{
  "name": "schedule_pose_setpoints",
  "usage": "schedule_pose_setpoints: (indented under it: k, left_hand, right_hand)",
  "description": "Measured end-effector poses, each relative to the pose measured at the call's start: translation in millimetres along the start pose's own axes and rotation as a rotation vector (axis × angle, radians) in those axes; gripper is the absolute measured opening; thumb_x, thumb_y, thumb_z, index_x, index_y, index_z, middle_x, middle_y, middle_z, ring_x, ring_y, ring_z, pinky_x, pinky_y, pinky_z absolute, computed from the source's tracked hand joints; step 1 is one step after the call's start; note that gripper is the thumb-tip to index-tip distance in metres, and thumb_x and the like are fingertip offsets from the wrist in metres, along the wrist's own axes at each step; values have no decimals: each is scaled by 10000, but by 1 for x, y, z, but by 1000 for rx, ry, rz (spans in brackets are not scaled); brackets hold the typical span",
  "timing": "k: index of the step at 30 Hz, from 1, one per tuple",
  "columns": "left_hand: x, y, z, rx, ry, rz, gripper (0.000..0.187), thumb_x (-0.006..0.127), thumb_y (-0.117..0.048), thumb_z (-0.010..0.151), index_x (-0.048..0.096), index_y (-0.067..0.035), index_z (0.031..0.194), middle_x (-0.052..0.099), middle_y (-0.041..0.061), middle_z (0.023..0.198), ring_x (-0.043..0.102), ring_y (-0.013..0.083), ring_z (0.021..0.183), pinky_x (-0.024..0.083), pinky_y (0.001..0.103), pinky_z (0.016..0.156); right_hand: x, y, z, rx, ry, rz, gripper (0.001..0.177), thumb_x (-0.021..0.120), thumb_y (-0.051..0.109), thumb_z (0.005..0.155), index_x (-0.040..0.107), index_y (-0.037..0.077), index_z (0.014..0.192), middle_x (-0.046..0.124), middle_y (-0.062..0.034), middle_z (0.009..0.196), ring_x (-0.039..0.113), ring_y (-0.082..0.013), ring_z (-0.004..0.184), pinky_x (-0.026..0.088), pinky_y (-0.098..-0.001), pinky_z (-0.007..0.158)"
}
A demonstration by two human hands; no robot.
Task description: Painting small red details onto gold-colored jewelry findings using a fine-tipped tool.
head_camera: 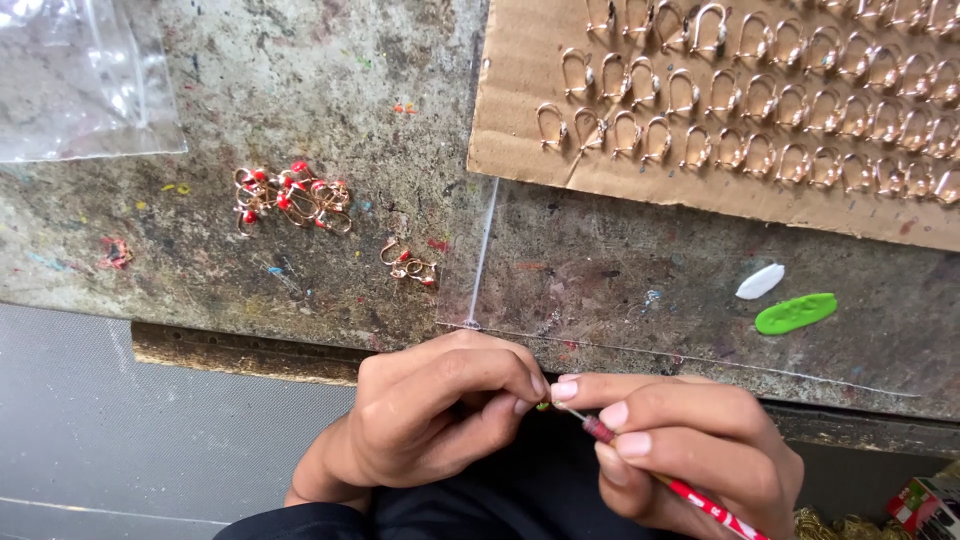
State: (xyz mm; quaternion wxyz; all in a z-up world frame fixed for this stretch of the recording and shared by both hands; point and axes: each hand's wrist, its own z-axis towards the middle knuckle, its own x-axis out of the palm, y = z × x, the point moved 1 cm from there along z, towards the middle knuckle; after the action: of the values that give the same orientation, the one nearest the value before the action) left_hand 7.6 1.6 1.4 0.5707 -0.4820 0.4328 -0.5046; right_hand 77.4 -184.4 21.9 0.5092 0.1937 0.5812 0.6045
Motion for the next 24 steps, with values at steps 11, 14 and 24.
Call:
schedule_pose_setpoints:
  k: [11, 14, 24]
  left_hand:
    - [7, -10, -2, -29, -80, 44, 55, 601, 1, 992, 622, 27, 1036, 732, 151, 943, 761, 212, 848, 626, 226, 687]
    - [8, -12, -3, -37, -95, 30, 69, 615, 19, 983, 618, 24, 1052, 733, 164, 951, 756, 192, 827, 602, 192, 608]
    - [21, -22, 2, -125, -177, 64, 24, 634, -10, 949, 634, 14, 946, 753, 165, 898, 607, 80, 438, 487, 141, 431]
  right_hand:
    - [-9, 10, -22, -46, -226, 11, 192, 657, 73, 963, 511, 184, 1020, 503, 0, 1123, 710, -136, 782, 714, -187, 713]
    - [-14, 0, -25, -81, -329, -180, 156, 637, 136, 1003, 488, 161, 964, 419, -19, 1136, 671, -143, 747, 604, -148, 673]
    - [-95, -76, -31, -538, -763, -311, 298, 645, 87, 965, 351, 63, 926, 409, -131, 880, 387, -294, 626, 405, -404, 451]
